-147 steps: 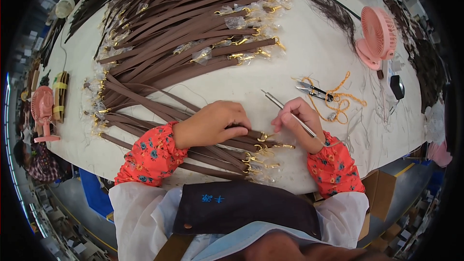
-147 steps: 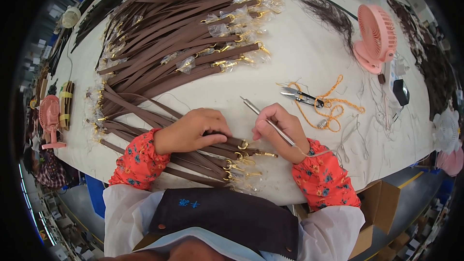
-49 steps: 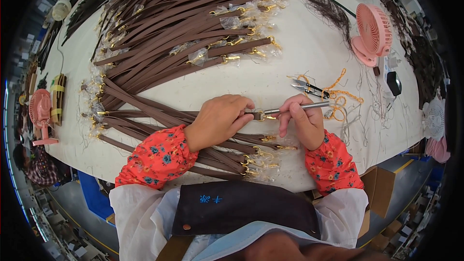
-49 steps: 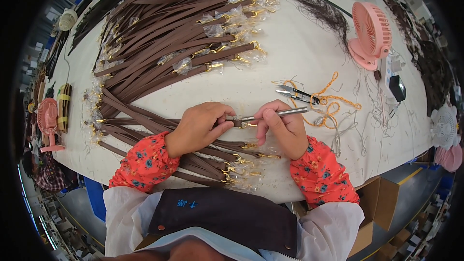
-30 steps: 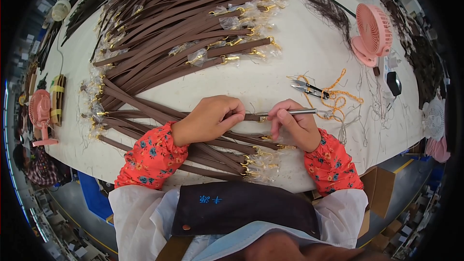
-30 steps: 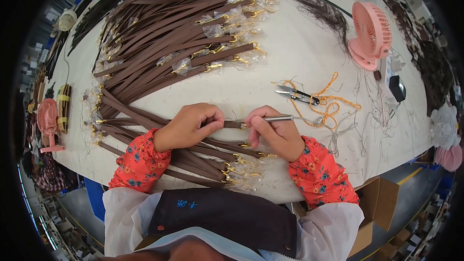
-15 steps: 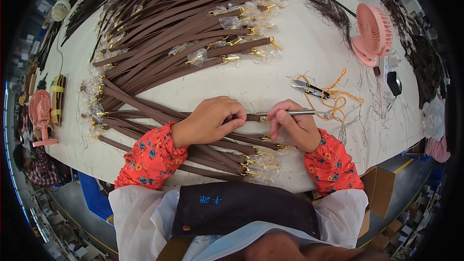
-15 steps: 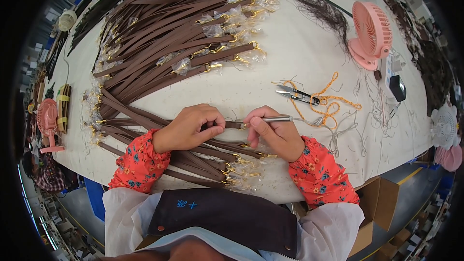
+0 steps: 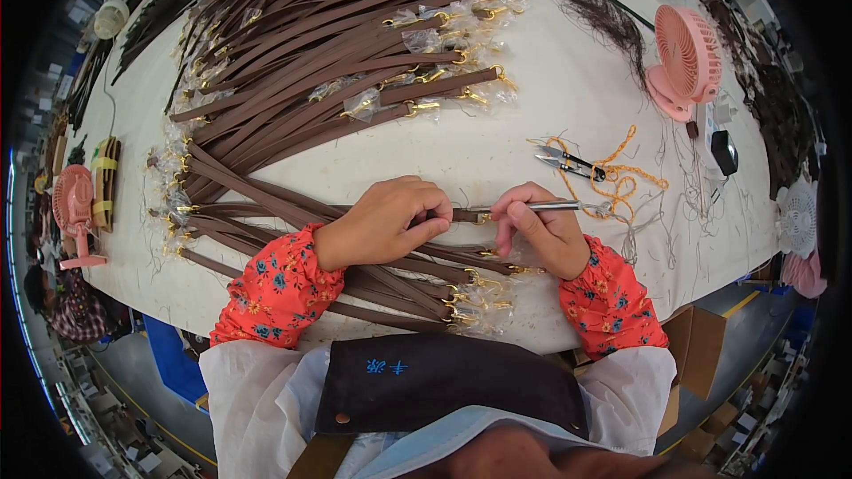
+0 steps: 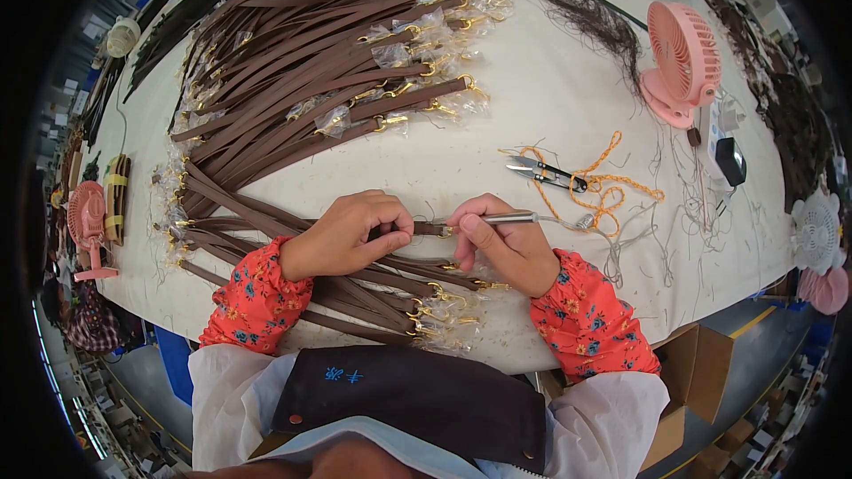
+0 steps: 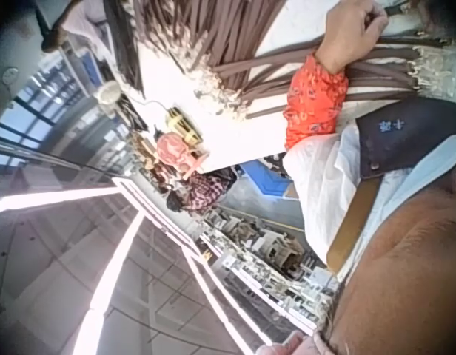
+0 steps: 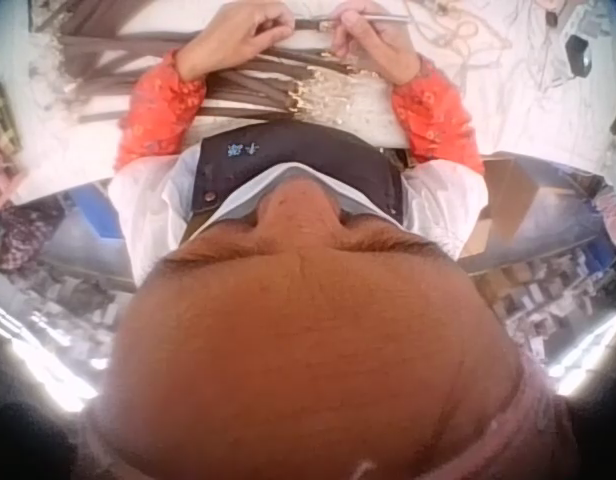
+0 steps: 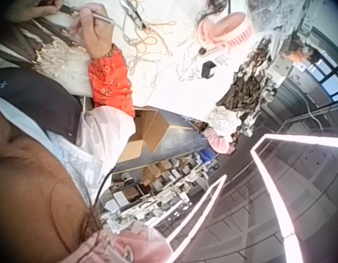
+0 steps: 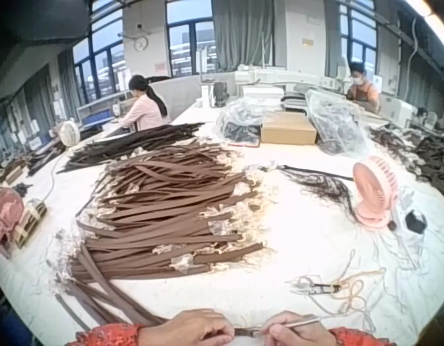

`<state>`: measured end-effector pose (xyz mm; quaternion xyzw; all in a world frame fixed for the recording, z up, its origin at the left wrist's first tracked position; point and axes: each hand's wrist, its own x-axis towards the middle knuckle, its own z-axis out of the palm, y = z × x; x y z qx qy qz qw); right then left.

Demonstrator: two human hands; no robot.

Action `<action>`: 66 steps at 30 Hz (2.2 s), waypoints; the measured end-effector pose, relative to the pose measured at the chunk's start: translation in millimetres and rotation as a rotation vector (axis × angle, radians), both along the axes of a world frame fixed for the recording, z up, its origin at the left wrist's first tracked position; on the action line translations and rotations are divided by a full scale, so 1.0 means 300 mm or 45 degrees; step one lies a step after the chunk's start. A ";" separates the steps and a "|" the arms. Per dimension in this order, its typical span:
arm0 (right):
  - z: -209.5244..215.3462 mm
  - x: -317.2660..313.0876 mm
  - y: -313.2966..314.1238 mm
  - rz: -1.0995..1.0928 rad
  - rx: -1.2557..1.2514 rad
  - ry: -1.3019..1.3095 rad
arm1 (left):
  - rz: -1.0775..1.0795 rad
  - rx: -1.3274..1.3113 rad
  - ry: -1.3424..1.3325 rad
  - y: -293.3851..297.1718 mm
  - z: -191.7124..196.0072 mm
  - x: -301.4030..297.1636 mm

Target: Assembling hardware onto leather straps in a workshop.

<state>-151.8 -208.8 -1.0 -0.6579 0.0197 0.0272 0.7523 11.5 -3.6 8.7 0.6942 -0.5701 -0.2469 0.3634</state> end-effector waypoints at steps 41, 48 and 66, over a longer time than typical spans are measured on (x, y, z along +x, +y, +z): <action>-0.013 0.004 -0.003 -0.266 0.059 -0.036 | 0.091 -0.084 -0.081 -0.013 -0.047 -0.050; 0.002 -0.004 -0.006 -0.024 0.003 -0.002 | 0.190 0.028 0.217 -0.006 -0.016 -0.013; -0.007 -0.001 -0.002 0.035 -0.010 -0.029 | 0.197 0.131 0.474 -0.002 -0.010 -0.005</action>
